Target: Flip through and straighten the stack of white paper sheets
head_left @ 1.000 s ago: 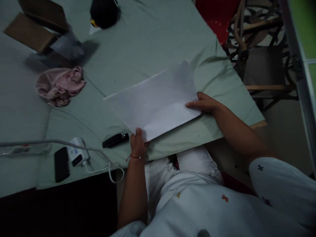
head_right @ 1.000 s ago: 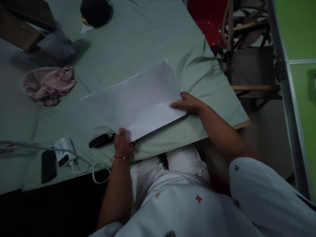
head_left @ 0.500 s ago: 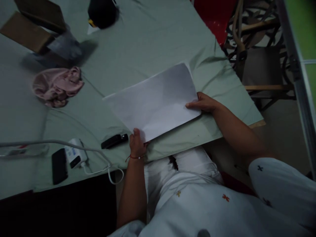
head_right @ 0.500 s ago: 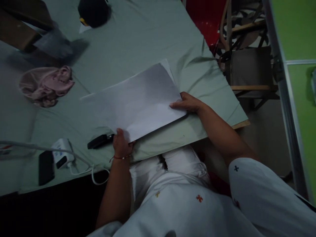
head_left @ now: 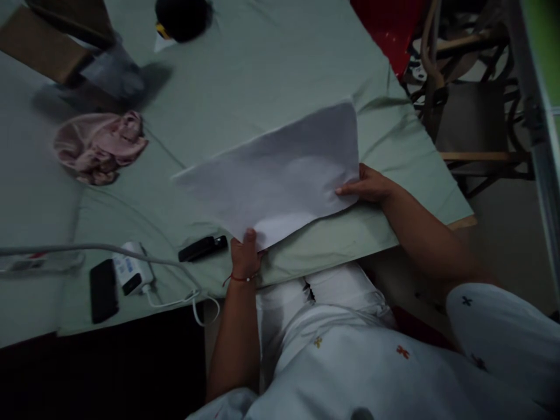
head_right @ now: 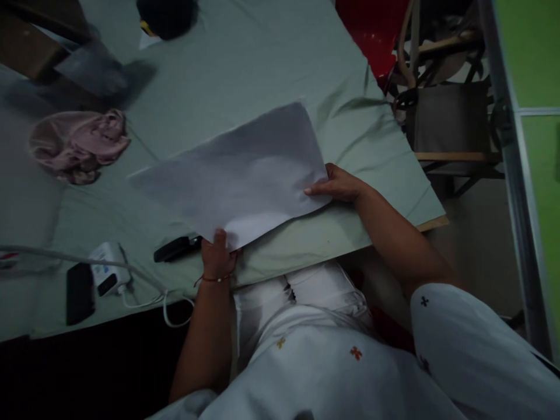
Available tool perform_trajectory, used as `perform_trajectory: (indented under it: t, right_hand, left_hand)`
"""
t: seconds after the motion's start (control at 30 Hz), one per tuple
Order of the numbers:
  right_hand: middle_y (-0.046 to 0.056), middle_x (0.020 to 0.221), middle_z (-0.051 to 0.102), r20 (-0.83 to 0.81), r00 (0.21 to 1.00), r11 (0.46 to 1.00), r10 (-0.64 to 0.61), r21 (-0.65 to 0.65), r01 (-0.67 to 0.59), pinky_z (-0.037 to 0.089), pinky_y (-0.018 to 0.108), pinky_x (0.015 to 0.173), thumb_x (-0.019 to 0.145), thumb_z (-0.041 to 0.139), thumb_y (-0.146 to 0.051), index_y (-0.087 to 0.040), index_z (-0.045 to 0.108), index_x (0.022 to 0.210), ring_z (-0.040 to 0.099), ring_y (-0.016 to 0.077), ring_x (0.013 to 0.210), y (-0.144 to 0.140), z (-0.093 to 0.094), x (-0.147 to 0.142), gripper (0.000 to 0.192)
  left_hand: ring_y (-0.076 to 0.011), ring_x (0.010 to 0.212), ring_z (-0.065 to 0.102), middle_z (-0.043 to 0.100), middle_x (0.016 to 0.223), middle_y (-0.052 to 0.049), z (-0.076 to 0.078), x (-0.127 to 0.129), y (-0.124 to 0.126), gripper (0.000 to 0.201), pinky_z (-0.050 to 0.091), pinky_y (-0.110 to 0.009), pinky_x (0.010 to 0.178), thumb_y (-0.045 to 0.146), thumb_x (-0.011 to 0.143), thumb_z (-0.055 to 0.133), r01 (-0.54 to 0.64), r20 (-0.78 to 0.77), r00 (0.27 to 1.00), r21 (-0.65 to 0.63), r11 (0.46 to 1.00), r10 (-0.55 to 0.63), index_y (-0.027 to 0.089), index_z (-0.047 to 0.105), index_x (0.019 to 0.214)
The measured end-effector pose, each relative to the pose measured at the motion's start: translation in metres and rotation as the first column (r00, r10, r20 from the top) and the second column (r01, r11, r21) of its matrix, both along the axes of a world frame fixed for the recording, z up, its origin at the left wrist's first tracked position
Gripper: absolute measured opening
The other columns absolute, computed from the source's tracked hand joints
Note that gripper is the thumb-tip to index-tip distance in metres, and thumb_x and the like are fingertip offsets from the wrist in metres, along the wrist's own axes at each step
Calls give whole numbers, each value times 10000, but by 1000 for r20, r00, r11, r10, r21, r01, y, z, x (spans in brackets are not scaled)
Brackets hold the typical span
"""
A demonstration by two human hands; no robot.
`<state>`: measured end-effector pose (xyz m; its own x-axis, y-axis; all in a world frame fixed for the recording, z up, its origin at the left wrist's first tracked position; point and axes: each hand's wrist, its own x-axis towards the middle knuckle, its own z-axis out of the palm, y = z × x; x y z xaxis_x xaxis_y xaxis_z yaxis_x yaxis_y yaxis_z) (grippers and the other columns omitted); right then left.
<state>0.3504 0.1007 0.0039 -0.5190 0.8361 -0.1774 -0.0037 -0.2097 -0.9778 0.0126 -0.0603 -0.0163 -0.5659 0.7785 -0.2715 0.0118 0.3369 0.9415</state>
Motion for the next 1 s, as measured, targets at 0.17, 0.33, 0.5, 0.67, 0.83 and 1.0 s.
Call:
perform_trajectory:
  t: [0.17,0.33,0.5,0.67,0.83,1.0]
  right_hand:
    - [17,893,739,67,995,988,-70,143,59,613,451,976,607,958,-497,-222,721,886,707,301,1063,5,-6,-3,457]
    - [70,1032,785,14,1000,1000,-2,21,2,611,480,995,663,937,-533,-207,744,1012,724,295,1042,1,-2,-5,515]
    - [75,947,770,187,980,996,67,52,-78,614,457,935,677,937,-490,-202,742,941,710,281,934,1,2,-5,436]
    - [23,690,623,348,932,981,-102,189,37,558,353,682,739,881,-502,-210,663,722,580,193,690,1,6,-8,366]
    - [37,629,601,254,964,997,-78,48,68,456,308,472,726,872,-528,-206,664,723,509,156,571,-8,25,-18,384]
    - [37,613,600,269,954,988,-133,-41,149,373,288,342,662,923,-465,-228,650,697,443,133,492,-11,32,-28,363]
  left_hand:
    - [-197,934,742,771,990,-83,8,15,7,614,615,-241,747,480,525,998,34,45,998,158,987,-41,190,730,995]
    - [-182,867,730,769,891,-59,11,16,8,558,603,-229,726,456,513,1007,14,104,994,203,979,-36,189,736,921]
    - [-166,701,681,744,818,-47,12,15,7,576,514,-208,508,508,519,994,14,98,995,114,993,-25,164,735,902]
    - [-125,626,621,752,868,-51,14,18,10,578,466,-196,462,567,598,954,51,29,998,106,993,-54,157,727,937]
    - [-85,555,493,663,763,2,14,11,12,523,408,-206,464,592,674,905,21,51,998,224,974,-33,177,695,915]
    - [-100,587,536,584,675,53,21,-14,-15,269,450,-223,582,397,816,788,-20,-216,973,250,968,75,190,684,951]
